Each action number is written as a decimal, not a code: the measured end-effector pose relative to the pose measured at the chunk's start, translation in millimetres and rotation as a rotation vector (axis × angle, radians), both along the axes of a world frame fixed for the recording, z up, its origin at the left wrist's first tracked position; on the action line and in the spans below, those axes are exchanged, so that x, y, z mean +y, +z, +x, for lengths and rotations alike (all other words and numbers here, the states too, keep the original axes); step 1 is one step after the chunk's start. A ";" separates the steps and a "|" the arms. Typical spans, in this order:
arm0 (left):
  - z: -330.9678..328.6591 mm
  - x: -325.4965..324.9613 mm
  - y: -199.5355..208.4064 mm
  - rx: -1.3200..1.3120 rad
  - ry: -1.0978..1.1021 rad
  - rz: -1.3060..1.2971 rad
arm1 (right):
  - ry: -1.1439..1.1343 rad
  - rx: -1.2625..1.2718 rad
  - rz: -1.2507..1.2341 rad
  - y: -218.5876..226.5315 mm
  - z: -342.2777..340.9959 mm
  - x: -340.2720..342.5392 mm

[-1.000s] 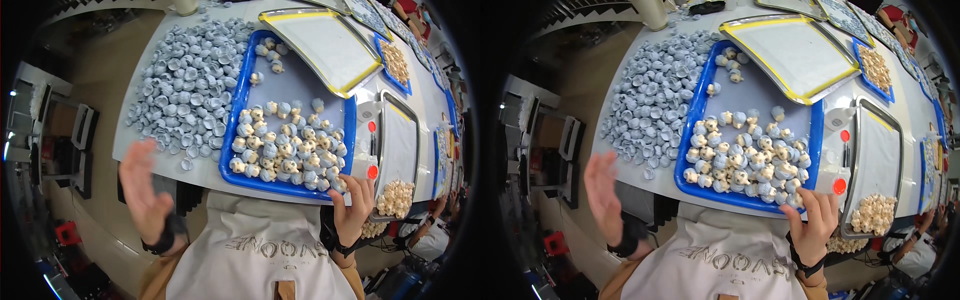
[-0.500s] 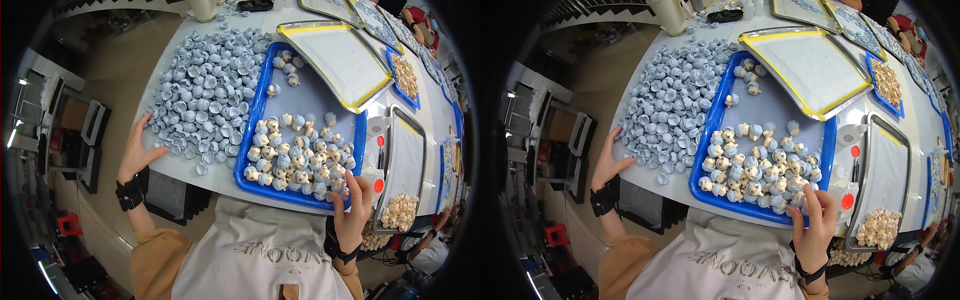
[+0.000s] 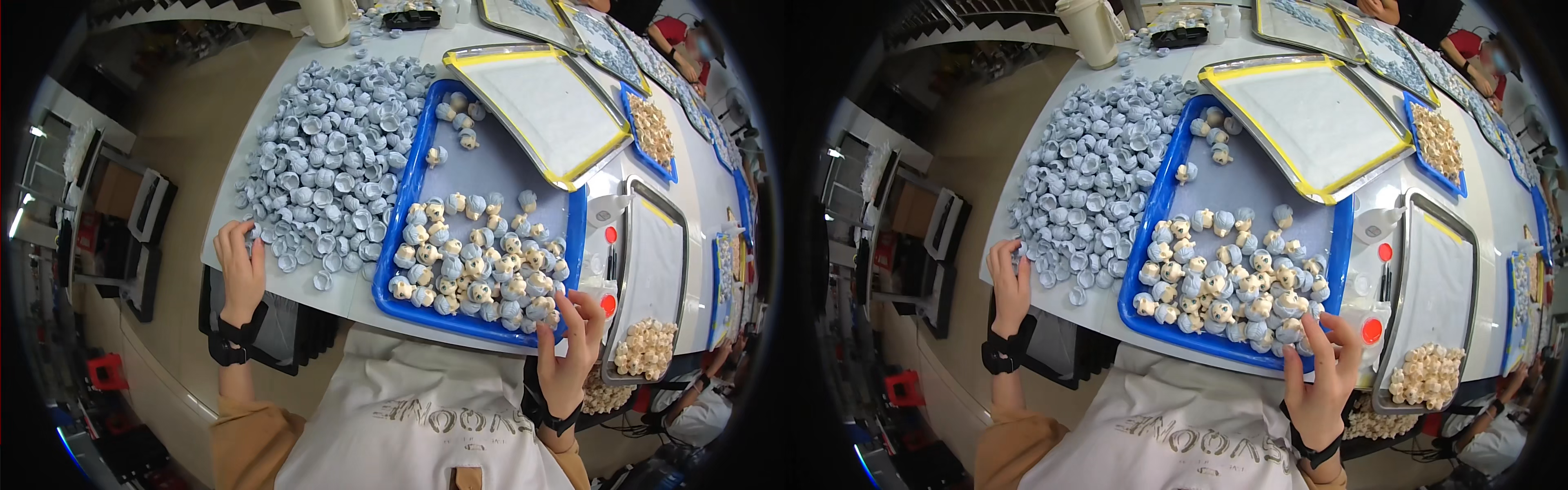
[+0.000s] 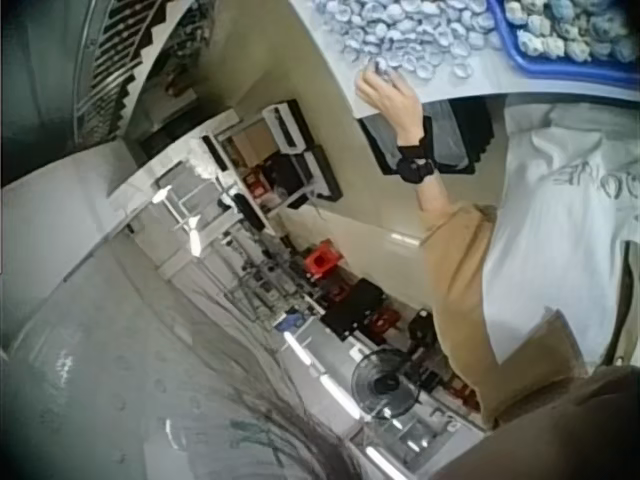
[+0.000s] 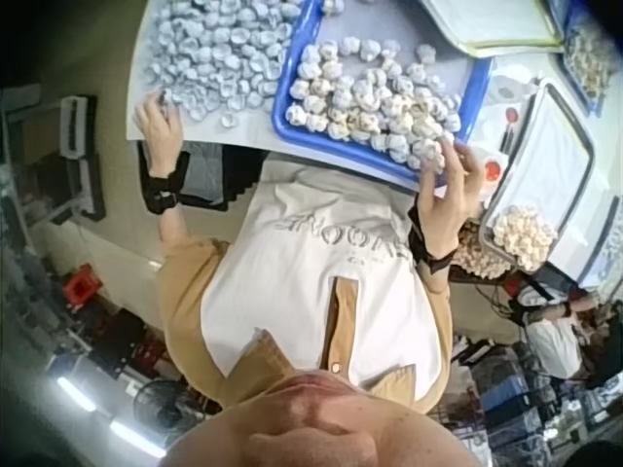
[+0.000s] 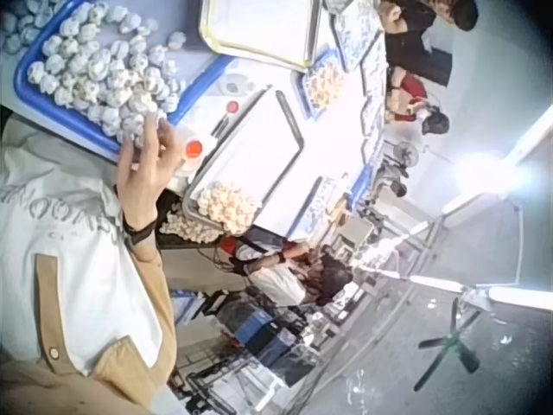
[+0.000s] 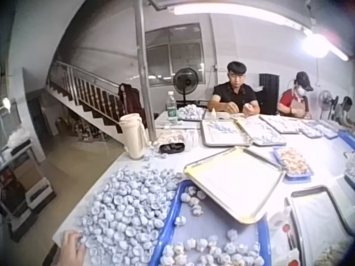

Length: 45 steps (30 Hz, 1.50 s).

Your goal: The person assembles small decorative items by picking a light-blue shell-like piece and a beige piece, applying glue from a squeeze bottle, and joining them. The person places the assembled items into a blue tray and occasionally moves trays on the table.

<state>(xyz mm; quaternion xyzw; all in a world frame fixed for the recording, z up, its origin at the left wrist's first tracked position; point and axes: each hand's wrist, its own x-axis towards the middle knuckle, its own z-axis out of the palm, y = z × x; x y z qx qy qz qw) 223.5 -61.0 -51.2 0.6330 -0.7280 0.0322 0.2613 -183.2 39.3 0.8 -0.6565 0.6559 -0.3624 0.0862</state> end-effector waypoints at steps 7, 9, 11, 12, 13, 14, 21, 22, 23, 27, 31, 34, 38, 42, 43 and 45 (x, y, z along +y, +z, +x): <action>6.3 -8.6 3.8 0.068 -0.014 0.032 | 0.015 -0.004 -0.021 -1.3 -0.7 1.9; 6.8 -14.1 6.4 0.103 0.007 0.071 | 0.017 -0.002 -0.037 -0.5 -1.5 2.4; 6.3 -17.5 10.2 0.131 0.044 0.109 | 0.016 0.005 -0.051 1.0 -3.5 1.9; 5.2 -18.3 9.2 0.122 0.045 0.087 | 0.009 -0.008 -0.035 1.8 -3.7 2.4; 4.6 -17.5 8.2 0.112 0.047 0.064 | 0.003 -0.021 -0.020 2.7 -3.3 2.5; 4.0 -17.0 7.4 0.102 0.050 0.042 | -0.002 -0.035 -0.005 3.7 -3.0 2.9; 7.4 -15.2 5.7 0.089 -0.003 -0.140 | 0.010 -0.013 0.003 7.8 -3.4 4.3; 5.7 -15.6 7.5 0.110 0.006 -0.097 | 0.014 -0.013 0.004 7.8 -3.3 3.5; 4.3 -16.5 9.4 0.131 0.013 -0.053 | 0.016 -0.014 0.006 8.1 -2.9 2.5; 3.1 -20.8 -3.8 0.006 0.023 -0.050 | 0.034 -0.041 -0.014 11.8 -3.0 4.3; 22.4 -20.2 -18.0 0.049 0.035 -0.070 | 0.061 -0.053 -0.044 11.6 -15.2 4.2; 19.7 -25.8 -15.8 -0.023 0.014 -0.080 | 0.047 -0.084 -0.095 10.9 -27.7 10.4; 21.2 -23.2 -16.3 0.087 0.041 -0.112 | -0.361 0.070 -0.164 30.0 -80.9 31.0; 0.8 4.7 20.5 0.895 -0.015 -0.056 | -0.654 0.218 0.196 32.6 -150.4 60.3; -21.0 18.3 31.2 1.217 -0.052 0.018 | -0.623 0.303 0.299 24.7 -155.9 68.8; -69.1 44.8 42.5 1.796 -0.421 0.437 | -0.566 0.392 0.434 13.7 -153.4 67.9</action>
